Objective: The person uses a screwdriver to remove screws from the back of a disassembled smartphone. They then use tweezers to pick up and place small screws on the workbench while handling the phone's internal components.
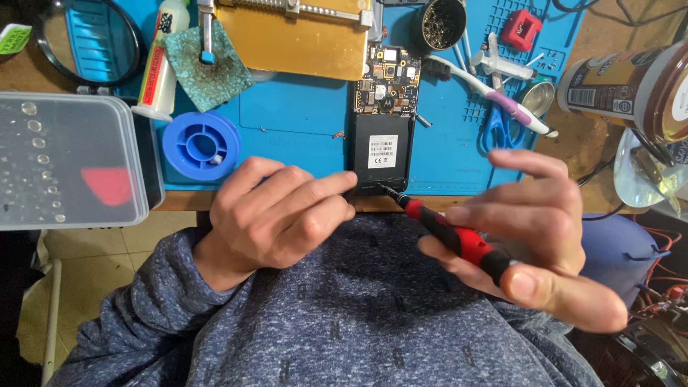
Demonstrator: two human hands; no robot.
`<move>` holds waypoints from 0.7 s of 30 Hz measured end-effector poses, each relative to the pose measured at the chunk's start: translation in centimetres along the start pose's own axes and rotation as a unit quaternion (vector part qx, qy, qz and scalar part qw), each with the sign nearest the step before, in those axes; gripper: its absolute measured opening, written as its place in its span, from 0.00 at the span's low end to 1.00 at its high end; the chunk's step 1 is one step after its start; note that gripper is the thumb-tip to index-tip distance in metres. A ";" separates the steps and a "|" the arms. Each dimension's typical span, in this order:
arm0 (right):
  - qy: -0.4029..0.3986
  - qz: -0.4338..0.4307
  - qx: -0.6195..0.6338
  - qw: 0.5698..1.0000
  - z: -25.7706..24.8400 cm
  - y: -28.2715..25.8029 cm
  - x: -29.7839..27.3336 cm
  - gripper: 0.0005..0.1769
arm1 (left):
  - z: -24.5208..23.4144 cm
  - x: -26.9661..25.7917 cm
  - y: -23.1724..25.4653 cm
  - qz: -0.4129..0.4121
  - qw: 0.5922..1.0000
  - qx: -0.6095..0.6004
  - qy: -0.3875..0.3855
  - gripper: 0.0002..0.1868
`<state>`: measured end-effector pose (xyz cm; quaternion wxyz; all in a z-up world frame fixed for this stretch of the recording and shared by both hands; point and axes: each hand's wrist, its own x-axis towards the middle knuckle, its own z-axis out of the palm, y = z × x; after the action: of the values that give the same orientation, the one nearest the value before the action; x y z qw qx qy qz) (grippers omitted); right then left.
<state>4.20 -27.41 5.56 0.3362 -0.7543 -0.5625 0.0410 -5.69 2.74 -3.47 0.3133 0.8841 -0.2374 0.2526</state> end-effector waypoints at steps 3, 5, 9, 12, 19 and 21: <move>0.086 -0.037 -0.026 0.995 1.2 0.5 2.2 0.33 | 0.0 0.0 -0.2 -0.008 1.000 -0.007 0.022 0.06; 0.040 -0.024 0.014 0.999 0.7 -0.7 3.8 0.35 | 0.2 -0.3 -0.1 -0.032 0.999 0.001 0.042 0.13; 0.022 -0.055 -0.011 0.998 -0.2 0.6 1.8 0.51 | 0.4 0.4 0.2 -0.046 0.996 0.045 0.055 0.11; 0.073 -0.045 -0.023 0.996 0.8 0.6 2.2 0.41 | 0.3 0.4 0.2 -0.060 0.996 0.054 0.048 0.07; -0.007 0.075 0.014 0.997 0.2 -0.1 -0.4 0.30 | 1.0 -1.1 0.2 -0.070 0.992 0.029 0.096 0.06; 0.028 0.014 -0.013 0.999 1.1 0.1 0.5 0.53 | 0.9 -1.3 0.2 -0.073 0.992 0.016 0.102 0.06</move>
<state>4.03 -26.52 4.81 0.3416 -0.7670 -0.5429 0.0173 -6.51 2.31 -4.80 0.3395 0.8737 -0.1348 0.3212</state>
